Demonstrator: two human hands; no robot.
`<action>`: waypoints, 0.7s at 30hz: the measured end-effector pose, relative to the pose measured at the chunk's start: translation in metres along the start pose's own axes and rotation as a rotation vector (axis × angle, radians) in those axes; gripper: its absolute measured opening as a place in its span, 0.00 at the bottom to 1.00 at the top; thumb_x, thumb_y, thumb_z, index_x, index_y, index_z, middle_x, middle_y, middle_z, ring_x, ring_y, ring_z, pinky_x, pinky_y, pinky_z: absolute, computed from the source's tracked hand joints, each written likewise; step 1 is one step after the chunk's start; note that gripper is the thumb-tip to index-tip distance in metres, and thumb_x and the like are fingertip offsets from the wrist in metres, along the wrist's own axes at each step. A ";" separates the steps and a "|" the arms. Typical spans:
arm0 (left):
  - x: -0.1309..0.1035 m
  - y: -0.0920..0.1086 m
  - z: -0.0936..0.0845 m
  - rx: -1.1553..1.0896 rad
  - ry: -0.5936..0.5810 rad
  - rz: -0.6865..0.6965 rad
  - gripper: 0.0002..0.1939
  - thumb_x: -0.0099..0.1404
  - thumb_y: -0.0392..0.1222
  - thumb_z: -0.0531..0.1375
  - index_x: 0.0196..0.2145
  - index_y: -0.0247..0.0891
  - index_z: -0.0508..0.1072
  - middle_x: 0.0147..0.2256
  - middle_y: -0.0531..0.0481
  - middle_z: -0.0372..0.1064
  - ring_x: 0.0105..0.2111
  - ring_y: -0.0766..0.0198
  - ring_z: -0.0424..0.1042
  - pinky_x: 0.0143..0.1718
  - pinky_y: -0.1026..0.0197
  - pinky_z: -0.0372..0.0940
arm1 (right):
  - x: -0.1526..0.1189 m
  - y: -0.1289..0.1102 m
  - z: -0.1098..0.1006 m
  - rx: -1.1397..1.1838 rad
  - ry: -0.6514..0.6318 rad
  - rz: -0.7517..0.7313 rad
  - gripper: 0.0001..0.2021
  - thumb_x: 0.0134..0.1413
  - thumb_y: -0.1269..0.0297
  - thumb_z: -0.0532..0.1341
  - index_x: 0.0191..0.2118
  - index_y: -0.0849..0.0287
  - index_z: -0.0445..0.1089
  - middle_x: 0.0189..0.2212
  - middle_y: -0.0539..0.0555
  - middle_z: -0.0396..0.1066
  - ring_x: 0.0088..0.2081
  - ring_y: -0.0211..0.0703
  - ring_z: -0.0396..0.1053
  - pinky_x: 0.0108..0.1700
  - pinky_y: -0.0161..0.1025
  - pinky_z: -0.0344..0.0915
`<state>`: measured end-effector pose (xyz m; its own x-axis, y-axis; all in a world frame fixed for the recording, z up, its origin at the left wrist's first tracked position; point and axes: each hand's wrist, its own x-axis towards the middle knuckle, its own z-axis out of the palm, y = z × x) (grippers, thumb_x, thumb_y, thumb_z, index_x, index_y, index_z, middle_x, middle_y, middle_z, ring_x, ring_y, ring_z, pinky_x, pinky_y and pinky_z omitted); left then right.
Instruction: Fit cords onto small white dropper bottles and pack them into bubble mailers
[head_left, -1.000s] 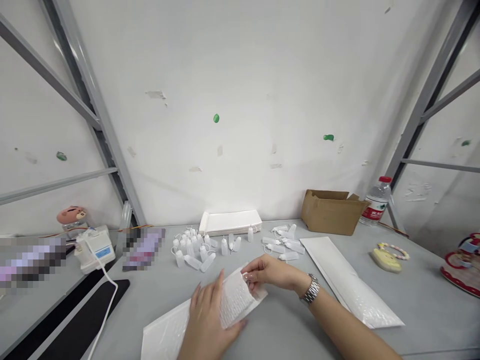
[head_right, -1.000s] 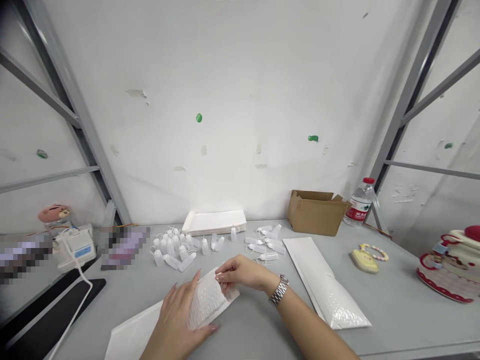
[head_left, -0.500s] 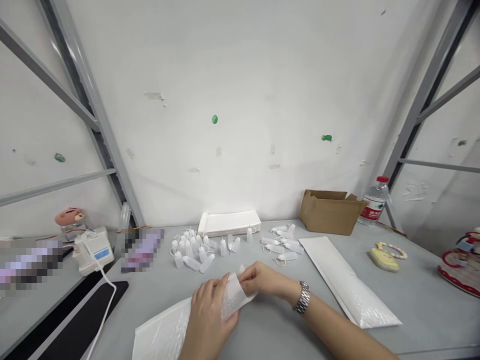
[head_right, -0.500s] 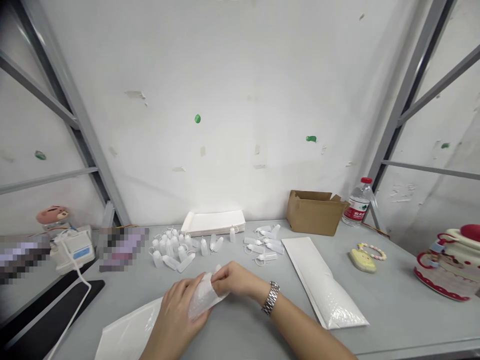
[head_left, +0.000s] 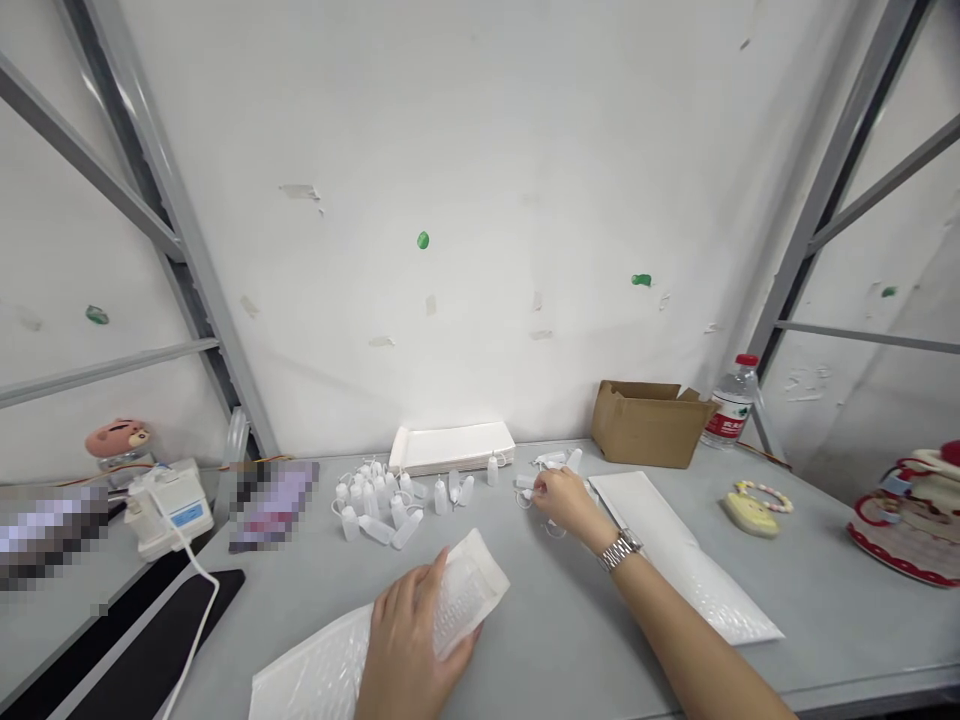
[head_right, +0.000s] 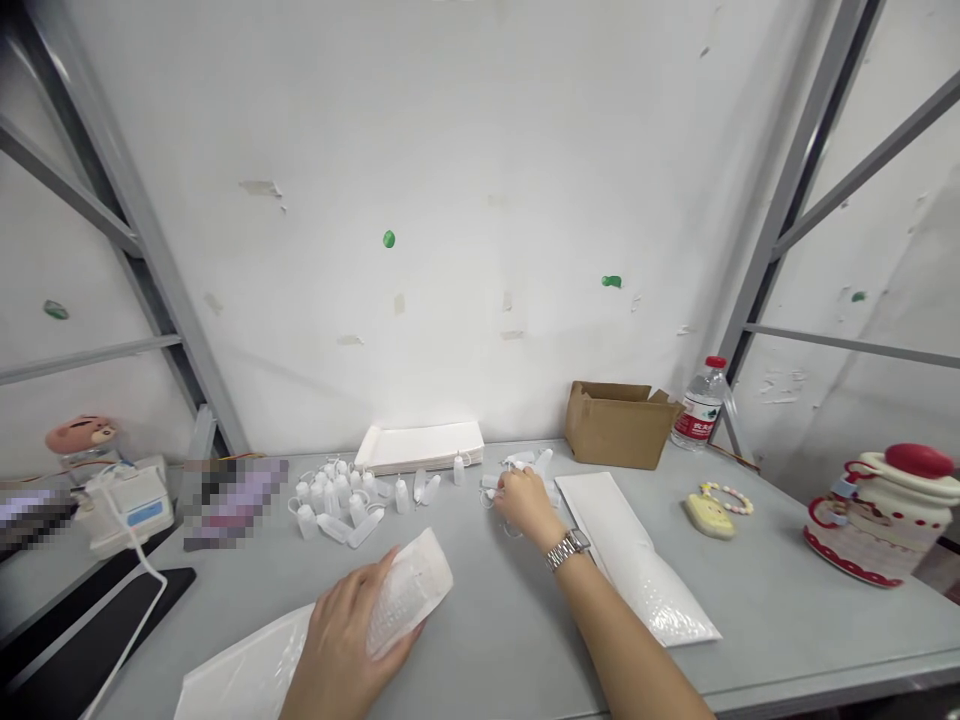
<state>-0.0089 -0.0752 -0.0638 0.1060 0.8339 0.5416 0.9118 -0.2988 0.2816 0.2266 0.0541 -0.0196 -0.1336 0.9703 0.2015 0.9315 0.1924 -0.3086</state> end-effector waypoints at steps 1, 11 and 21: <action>0.000 0.000 0.000 0.005 0.007 0.005 0.29 0.53 0.45 0.57 0.54 0.42 0.60 0.42 0.46 0.67 0.41 0.55 0.65 0.42 0.54 0.59 | -0.001 -0.002 0.002 -0.004 -0.011 -0.009 0.09 0.45 0.72 0.56 0.34 0.62 0.71 0.32 0.58 0.71 0.41 0.50 0.62 0.41 0.40 0.54; -0.002 0.000 0.001 0.038 0.029 0.041 0.31 0.53 0.44 0.57 0.55 0.40 0.56 0.42 0.46 0.67 0.42 0.56 0.65 0.43 0.55 0.58 | -0.009 -0.022 -0.017 0.267 -0.118 -0.064 0.12 0.55 0.62 0.49 0.31 0.61 0.67 0.29 0.54 0.66 0.33 0.41 0.64 0.34 0.36 0.58; 0.001 0.002 0.001 0.042 0.062 0.048 0.33 0.54 0.43 0.57 0.56 0.40 0.53 0.41 0.46 0.68 0.40 0.56 0.67 0.42 0.56 0.58 | -0.033 -0.053 -0.001 1.172 -0.713 -0.099 0.17 0.35 0.57 0.67 0.29 0.63 0.65 0.24 0.50 0.68 0.27 0.40 0.69 0.33 0.39 0.64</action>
<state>-0.0065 -0.0750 -0.0634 0.1265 0.7882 0.6023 0.9224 -0.3168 0.2210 0.1823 0.0120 -0.0087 -0.6569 0.7412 -0.1386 0.1279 -0.0715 -0.9892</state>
